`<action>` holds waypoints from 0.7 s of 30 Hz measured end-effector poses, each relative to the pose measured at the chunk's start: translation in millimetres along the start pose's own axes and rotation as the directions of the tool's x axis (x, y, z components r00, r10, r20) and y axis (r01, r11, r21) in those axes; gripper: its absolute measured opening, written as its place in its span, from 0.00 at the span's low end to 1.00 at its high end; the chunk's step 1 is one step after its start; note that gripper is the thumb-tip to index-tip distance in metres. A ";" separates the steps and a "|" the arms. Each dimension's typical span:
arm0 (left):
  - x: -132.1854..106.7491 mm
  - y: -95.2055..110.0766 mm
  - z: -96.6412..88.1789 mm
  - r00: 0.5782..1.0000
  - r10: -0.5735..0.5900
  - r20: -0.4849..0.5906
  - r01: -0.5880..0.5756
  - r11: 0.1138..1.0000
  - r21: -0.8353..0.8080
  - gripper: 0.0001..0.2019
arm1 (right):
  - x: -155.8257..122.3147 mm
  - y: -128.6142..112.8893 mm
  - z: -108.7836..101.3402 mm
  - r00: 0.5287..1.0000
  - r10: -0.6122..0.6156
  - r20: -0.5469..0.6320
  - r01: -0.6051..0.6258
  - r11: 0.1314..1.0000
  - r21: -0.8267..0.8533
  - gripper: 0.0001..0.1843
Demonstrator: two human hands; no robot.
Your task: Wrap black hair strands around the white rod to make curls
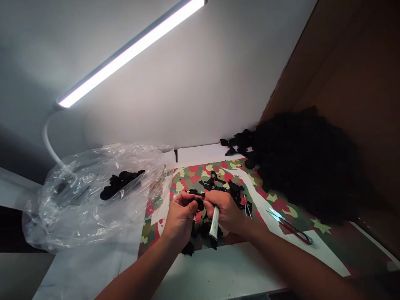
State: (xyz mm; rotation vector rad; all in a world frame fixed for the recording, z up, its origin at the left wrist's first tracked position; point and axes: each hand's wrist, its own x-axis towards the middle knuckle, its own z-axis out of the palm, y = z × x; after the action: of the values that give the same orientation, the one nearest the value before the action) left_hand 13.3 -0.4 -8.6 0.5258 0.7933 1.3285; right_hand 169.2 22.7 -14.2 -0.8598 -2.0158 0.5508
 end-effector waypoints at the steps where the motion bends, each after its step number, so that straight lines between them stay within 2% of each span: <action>1: -1.1 0.1 0.5 1.000 0.020 -0.010 -0.020 1.000 -0.006 0.21 | 0.3 -2.1 -0.1 1.000 -0.008 0.013 0.009 1.000 -0.010 0.19; 4: -0.1 1.0 -1.0 0.999 0.053 -0.007 -0.053 0.999 -0.011 0.20 | -2.8 -14.9 -0.9 0.987 -0.161 0.023 0.163 0.983 -0.080 0.19; 7: 10.4 5.8 -9.0 0.994 0.084 -0.076 -0.086 0.996 -0.014 0.20 | -9.1 -29.2 -1.1 0.920 -0.370 0.130 0.380 0.923 -0.063 0.19; 8: 14.6 8.1 -12.4 0.987 0.100 -0.122 -0.103 0.994 -0.021 0.21 | -10.4 -31.0 -1.1 0.894 -0.414 0.171 0.426 0.904 -0.040 0.19; 9: 18.2 10.3 -15.5 0.985 0.108 -0.137 -0.112 0.994 -0.021 0.21 | -10.7 -30.0 -1.3 0.892 -0.418 0.173 0.431 0.901 -0.044 0.20; 11: 21.6 13.2 -19.4 0.989 0.109 -0.102 -0.111 0.994 -0.009 0.22 | -8.5 -19.4 -3.0 0.951 -0.307 0.029 0.308 0.943 -0.128 0.21; 12: 21.2 13.7 -19.9 0.993 0.106 -0.046 -0.106 0.994 0.003 0.23 | -6.3 -10.4 -4.9 0.980 -0.198 0.027 0.199 0.960 -0.197 0.21; 14: 17.8 13.0 -19.1 0.995 0.100 0.031 -0.100 0.995 0.016 0.23 | -2.1 9.6 -10.4 0.998 -0.033 0.055 0.049 0.943 -0.328 0.20; 16: 14.3 11.6 -17.7 0.994 0.096 0.045 -0.097 0.995 0.028 0.22 | 0.4 24.7 -17.1 0.985 0.132 0.112 -0.084 0.929 -0.359 0.13; 18: 13.2 10.3 -17.8 0.994 0.106 0.031 -0.108 0.993 0.058 0.22 | 1.5 28.6 -22.3 0.960 0.258 0.109 -0.212 0.924 -0.318 0.10; 21: 15.9 9.3 -20.5 0.990 0.132 0.050 -0.139 0.976 0.167 0.22 | 3.5 15.2 -23.9 0.935 0.350 0.057 -0.347 0.936 -0.061 0.19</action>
State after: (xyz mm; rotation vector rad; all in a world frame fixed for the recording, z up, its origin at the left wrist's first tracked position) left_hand -7.6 14.9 -18.1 0.7500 0.8562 1.3786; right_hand 193.4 36.9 -9.3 -1.2581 -1.9530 0.7363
